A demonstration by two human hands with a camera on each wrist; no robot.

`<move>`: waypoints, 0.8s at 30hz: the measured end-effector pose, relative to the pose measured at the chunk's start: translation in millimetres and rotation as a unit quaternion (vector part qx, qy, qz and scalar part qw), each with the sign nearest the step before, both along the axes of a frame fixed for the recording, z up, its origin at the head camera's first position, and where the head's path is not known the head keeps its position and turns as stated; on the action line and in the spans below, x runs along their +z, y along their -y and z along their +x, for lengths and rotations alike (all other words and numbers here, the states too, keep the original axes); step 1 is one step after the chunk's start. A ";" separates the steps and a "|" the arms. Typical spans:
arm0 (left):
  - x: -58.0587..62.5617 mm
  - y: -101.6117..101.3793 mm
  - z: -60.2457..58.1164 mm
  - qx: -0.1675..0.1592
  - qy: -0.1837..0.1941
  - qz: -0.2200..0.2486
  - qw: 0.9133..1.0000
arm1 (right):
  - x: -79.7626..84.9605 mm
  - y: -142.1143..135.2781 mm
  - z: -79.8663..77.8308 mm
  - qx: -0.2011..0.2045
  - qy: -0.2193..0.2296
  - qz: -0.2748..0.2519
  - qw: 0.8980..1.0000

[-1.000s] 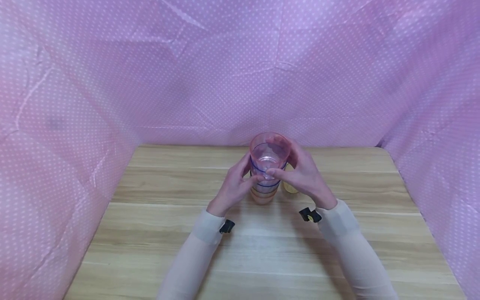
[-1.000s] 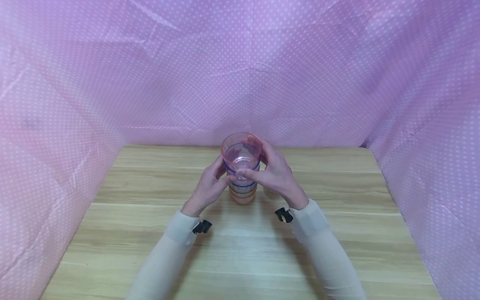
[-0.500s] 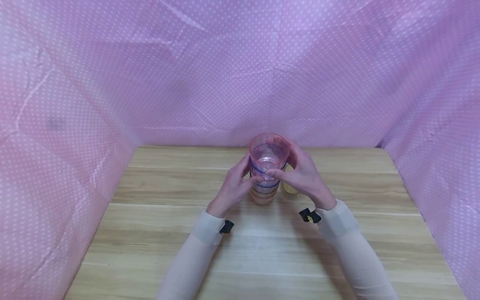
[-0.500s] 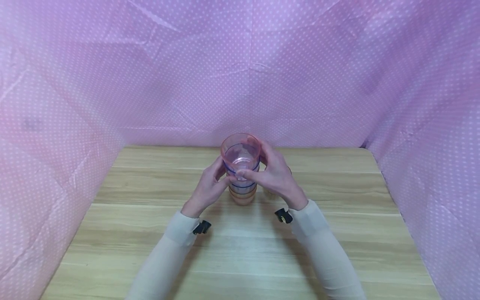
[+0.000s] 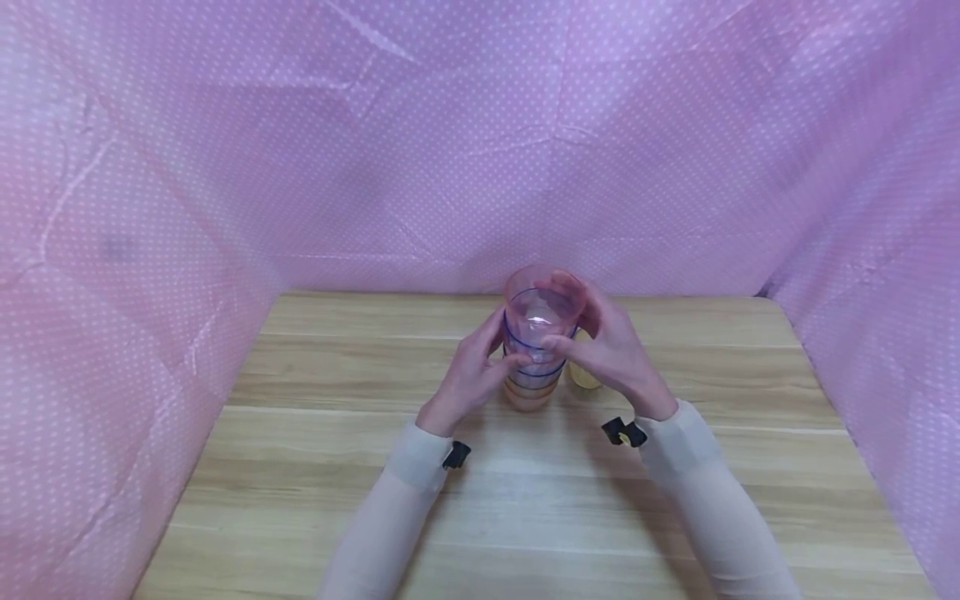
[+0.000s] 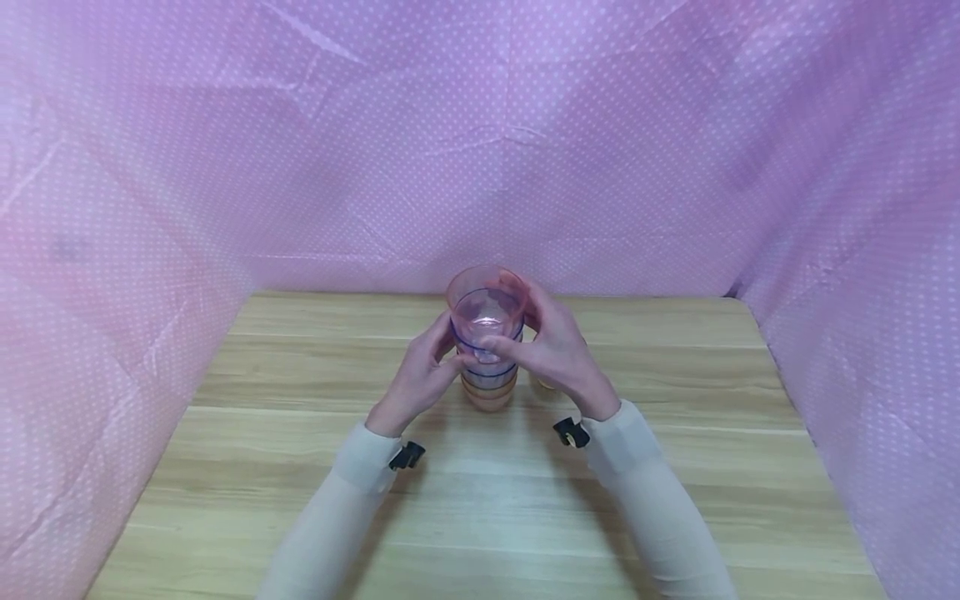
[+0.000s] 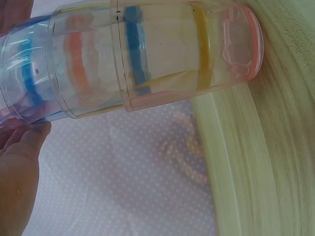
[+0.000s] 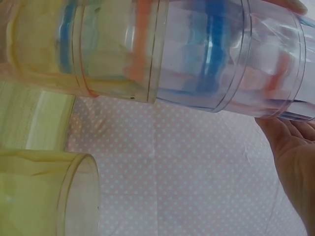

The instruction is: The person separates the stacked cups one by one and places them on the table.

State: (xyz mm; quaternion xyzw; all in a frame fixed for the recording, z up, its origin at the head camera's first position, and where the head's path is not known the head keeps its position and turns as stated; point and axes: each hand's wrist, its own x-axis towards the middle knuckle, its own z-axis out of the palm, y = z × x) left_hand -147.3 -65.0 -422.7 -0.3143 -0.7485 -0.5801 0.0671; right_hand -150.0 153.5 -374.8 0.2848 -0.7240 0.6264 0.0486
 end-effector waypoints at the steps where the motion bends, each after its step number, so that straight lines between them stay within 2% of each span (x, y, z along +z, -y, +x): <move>1: 0.3 0.1 0.5 0.002 0.000 -0.003 1.000 | 0.2 0.0 0.2 0.001 0.003 -0.001 1.000; 8: 1.6 0.5 1.4 0.002 0.003 -0.011 1.000 | -1.1 -0.9 0.5 0.011 0.016 -0.013 1.000; 16: 1.4 -0.5 1.1 0.003 0.008 -0.010 1.000 | -3.5 -1.5 -1.9 0.033 -0.014 -0.029 0.999; 24: -0.5 0.4 0.3 0.001 0.002 -0.016 1.000 | -4.6 -2.5 -0.5 0.027 0.000 -0.034 0.999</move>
